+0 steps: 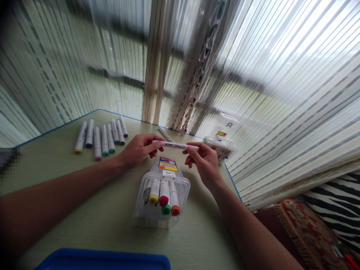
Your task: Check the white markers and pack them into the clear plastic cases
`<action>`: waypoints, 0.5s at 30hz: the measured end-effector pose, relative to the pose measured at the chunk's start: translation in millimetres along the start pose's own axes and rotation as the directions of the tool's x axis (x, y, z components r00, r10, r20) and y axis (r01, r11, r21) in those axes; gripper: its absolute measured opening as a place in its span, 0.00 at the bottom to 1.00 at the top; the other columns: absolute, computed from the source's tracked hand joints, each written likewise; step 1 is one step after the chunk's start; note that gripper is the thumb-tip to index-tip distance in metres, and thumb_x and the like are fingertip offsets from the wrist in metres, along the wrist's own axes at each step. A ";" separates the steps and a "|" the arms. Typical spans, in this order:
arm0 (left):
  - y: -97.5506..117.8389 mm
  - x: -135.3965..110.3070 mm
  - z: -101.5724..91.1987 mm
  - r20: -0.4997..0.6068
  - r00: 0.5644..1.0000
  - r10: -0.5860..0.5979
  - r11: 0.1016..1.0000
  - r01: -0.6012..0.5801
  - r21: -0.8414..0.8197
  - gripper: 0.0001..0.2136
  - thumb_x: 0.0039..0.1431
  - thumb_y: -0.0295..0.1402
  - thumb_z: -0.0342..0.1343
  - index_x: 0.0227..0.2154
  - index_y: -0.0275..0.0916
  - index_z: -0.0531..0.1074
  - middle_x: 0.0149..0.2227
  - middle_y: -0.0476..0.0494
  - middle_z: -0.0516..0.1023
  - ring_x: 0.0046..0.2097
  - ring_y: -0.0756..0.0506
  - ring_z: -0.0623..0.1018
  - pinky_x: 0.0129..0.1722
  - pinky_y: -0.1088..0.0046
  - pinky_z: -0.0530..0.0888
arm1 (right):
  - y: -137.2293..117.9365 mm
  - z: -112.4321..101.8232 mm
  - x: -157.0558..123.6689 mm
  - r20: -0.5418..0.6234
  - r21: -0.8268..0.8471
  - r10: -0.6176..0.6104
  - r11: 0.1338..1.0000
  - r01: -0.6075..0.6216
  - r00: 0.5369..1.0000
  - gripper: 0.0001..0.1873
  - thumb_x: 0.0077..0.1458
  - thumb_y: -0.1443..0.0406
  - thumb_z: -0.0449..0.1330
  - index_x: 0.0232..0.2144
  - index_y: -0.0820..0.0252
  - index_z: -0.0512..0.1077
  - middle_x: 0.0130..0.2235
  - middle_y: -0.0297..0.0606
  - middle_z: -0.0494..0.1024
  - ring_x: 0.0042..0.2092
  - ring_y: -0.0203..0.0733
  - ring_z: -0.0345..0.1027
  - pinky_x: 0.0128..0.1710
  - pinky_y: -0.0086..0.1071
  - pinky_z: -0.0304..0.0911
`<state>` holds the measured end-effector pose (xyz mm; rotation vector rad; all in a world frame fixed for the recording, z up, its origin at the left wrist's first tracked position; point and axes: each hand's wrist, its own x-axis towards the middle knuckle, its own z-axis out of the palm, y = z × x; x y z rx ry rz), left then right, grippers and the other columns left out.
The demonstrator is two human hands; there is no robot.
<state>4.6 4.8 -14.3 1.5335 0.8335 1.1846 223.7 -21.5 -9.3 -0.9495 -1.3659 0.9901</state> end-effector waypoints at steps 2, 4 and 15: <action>0.6 -0.3 0.2 0.001 1.000 -0.001 1.000 0.001 0.001 0.10 0.57 0.33 0.57 0.36 0.31 0.76 0.27 0.45 0.76 0.23 0.54 0.69 0.22 0.79 0.65 | -0.5 0.1 -0.1 0.002 -0.006 -0.001 1.000 0.001 1.000 0.12 0.51 0.61 0.67 0.36 0.62 0.76 0.30 0.38 0.80 0.21 0.32 0.69 0.17 0.25 0.61; 1.5 -0.8 0.4 -0.001 1.000 0.000 1.000 0.000 0.005 0.09 0.57 0.33 0.57 0.36 0.31 0.76 0.27 0.45 0.76 0.23 0.54 0.69 0.22 0.79 0.65 | -1.3 0.5 -0.5 0.003 -0.017 0.005 1.000 -0.005 1.000 0.12 0.51 0.60 0.67 0.36 0.62 0.75 0.30 0.39 0.80 0.21 0.33 0.69 0.16 0.26 0.61; 4.5 -1.2 0.0 0.005 1.000 0.008 1.000 -0.008 0.028 0.09 0.57 0.32 0.57 0.36 0.31 0.75 0.27 0.46 0.76 0.23 0.54 0.69 0.22 0.79 0.65 | -1.0 1.4 -0.7 0.002 -0.019 -0.003 1.000 0.003 1.000 0.13 0.50 0.60 0.67 0.36 0.62 0.75 0.31 0.38 0.80 0.21 0.33 0.69 0.17 0.26 0.62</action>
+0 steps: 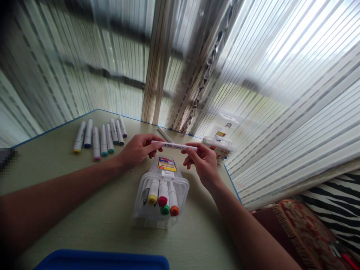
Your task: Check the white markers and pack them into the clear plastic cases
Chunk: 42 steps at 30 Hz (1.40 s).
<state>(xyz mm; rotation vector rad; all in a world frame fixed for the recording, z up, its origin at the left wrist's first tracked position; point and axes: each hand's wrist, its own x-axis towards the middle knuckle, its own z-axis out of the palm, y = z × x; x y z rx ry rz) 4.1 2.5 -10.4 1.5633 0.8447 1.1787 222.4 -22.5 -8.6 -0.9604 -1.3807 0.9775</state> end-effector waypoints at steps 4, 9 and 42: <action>1.3 -1.1 0.3 -0.005 1.000 -0.006 1.000 0.006 0.006 0.09 0.57 0.32 0.57 0.36 0.31 0.75 0.27 0.46 0.76 0.23 0.54 0.69 0.22 0.79 0.65 | 0.1 -0.1 0.2 0.000 -0.016 -0.002 1.000 0.002 1.000 0.14 0.50 0.59 0.68 0.36 0.62 0.75 0.31 0.39 0.80 0.21 0.33 0.69 0.17 0.27 0.62; 1.7 -1.5 0.6 -0.007 1.000 -0.008 1.000 0.008 0.013 0.08 0.57 0.31 0.57 0.36 0.31 0.75 0.28 0.46 0.76 0.23 0.54 0.69 0.22 0.79 0.65 | 0.6 -0.5 0.2 -0.004 -0.036 0.005 0.999 -0.006 1.000 0.14 0.49 0.58 0.68 0.36 0.61 0.75 0.31 0.39 0.80 0.21 0.34 0.69 0.17 0.28 0.62; 0.4 -1.1 0.4 -0.009 1.000 -0.003 1.000 0.003 -0.010 0.09 0.56 0.31 0.57 0.38 0.32 0.75 0.28 0.47 0.75 0.24 0.54 0.69 0.22 0.79 0.66 | 1.2 0.1 0.2 -0.010 -0.025 0.015 1.000 -0.016 1.000 0.14 0.50 0.58 0.67 0.36 0.62 0.76 0.31 0.40 0.80 0.21 0.33 0.69 0.17 0.27 0.62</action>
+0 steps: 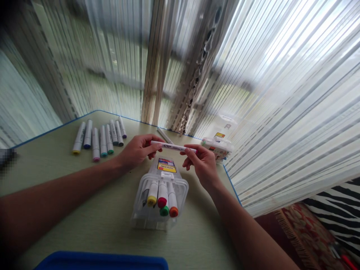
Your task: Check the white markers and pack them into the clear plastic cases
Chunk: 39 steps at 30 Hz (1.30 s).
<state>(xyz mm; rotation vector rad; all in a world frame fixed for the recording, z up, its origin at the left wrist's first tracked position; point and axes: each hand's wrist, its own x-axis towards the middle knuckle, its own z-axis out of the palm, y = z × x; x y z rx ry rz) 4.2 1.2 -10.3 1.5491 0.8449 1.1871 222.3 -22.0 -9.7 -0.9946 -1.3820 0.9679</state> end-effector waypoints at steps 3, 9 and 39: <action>-0.4 -0.1 0.0 0.006 1.000 0.003 1.000 -0.003 0.006 0.10 0.57 0.32 0.58 0.39 0.31 0.74 0.28 0.46 0.75 0.24 0.54 0.69 0.22 0.78 0.66 | -0.4 -0.3 0.1 0.003 0.026 0.015 1.000 -0.015 1.000 0.14 0.51 0.58 0.67 0.37 0.62 0.76 0.32 0.40 0.80 0.21 0.33 0.69 0.17 0.27 0.62; -0.3 1.4 0.1 0.001 0.998 -0.067 0.995 0.067 -0.072 0.10 0.59 0.31 0.54 0.40 0.32 0.74 0.29 0.45 0.76 0.24 0.53 0.70 0.23 0.78 0.66 | -2.8 -0.5 0.6 0.010 0.118 0.062 0.991 -0.063 0.998 0.13 0.54 0.57 0.64 0.37 0.62 0.76 0.32 0.41 0.81 0.21 0.34 0.69 0.17 0.27 0.60; 0.6 3.2 -0.3 -0.043 0.986 -0.162 0.956 0.146 -0.256 0.12 0.62 0.32 0.49 0.41 0.32 0.74 0.30 0.41 0.79 0.23 0.52 0.72 0.23 0.77 0.67 | -5.1 -0.4 1.8 0.021 0.192 0.119 0.974 -0.121 0.993 0.14 0.55 0.57 0.62 0.38 0.62 0.75 0.32 0.42 0.81 0.21 0.36 0.70 0.17 0.27 0.60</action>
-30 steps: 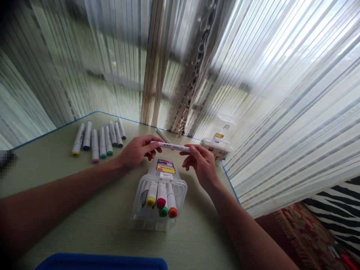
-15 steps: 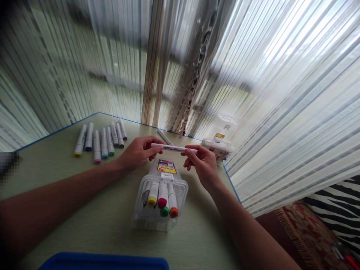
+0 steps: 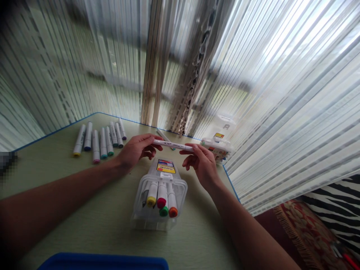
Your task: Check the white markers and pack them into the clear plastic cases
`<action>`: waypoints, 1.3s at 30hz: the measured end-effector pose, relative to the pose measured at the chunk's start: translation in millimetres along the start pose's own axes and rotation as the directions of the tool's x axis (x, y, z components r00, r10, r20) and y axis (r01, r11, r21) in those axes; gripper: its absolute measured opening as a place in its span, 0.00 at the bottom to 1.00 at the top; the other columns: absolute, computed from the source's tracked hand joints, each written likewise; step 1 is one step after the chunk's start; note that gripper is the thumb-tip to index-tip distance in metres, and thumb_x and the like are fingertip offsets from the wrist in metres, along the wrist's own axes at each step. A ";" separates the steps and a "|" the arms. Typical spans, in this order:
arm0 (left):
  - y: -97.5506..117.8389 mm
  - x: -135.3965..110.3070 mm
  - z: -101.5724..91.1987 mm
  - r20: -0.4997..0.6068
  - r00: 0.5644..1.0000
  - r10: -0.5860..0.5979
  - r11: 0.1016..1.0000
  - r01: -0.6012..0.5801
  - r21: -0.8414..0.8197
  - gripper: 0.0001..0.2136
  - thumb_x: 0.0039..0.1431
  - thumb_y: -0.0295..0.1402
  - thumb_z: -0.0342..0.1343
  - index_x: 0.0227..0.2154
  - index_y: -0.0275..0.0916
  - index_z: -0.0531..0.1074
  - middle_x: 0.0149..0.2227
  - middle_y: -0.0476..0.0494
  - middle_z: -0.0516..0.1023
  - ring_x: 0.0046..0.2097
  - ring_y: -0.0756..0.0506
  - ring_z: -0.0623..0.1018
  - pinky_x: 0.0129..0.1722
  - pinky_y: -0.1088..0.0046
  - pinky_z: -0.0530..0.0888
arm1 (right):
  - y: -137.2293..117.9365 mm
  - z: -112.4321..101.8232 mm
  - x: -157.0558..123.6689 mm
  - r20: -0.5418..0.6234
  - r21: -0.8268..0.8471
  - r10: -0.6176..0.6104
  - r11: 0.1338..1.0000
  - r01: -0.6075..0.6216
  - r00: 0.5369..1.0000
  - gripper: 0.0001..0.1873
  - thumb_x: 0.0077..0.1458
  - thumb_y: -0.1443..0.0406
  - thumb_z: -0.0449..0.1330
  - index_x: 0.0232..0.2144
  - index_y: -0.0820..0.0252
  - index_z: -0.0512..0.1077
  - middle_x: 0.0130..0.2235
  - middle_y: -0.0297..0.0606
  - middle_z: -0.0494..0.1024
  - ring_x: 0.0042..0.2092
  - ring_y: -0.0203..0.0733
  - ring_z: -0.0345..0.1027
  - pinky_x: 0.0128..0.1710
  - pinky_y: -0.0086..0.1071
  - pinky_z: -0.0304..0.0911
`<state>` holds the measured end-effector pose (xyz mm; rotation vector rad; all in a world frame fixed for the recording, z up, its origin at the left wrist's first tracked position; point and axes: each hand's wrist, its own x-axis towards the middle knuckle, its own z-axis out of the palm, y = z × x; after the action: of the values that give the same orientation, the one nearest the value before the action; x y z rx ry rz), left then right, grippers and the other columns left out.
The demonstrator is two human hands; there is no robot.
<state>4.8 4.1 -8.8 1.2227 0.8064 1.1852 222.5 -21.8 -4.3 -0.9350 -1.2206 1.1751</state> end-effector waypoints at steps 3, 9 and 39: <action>-0.7 0.7 -0.7 0.001 1.000 0.004 0.999 -0.004 -0.031 0.12 0.63 0.33 0.48 0.40 0.32 0.74 0.30 0.41 0.79 0.24 0.52 0.72 0.23 0.77 0.67 | -0.3 -0.4 0.2 0.001 0.015 0.009 1.000 -0.009 1.000 0.14 0.55 0.57 0.61 0.38 0.62 0.75 0.33 0.43 0.81 0.21 0.37 0.71 0.17 0.28 0.61; -2.3 0.6 -1.8 0.031 0.998 0.058 0.995 -0.061 0.078 0.10 0.60 0.33 0.52 0.39 0.32 0.74 0.29 0.42 0.79 0.23 0.52 0.71 0.22 0.77 0.67 | 0.6 -1.5 0.8 0.000 -0.001 -0.016 1.000 0.016 1.000 0.15 0.55 0.56 0.61 0.38 0.61 0.74 0.32 0.41 0.81 0.21 0.36 0.70 0.17 0.28 0.61; -4.0 1.6 -1.1 -0.023 0.998 0.054 0.997 -0.053 0.053 0.13 0.63 0.35 0.51 0.41 0.32 0.75 0.29 0.43 0.77 0.23 0.53 0.71 0.22 0.77 0.68 | -0.3 -0.9 0.3 -0.014 -0.006 -0.030 1.000 0.030 0.999 0.17 0.57 0.54 0.59 0.40 0.62 0.74 0.33 0.42 0.81 0.21 0.37 0.70 0.17 0.29 0.60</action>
<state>5.1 6.2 -12.7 1.2821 0.8316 1.2311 223.5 -21.5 -4.1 -0.9244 -1.2233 1.1404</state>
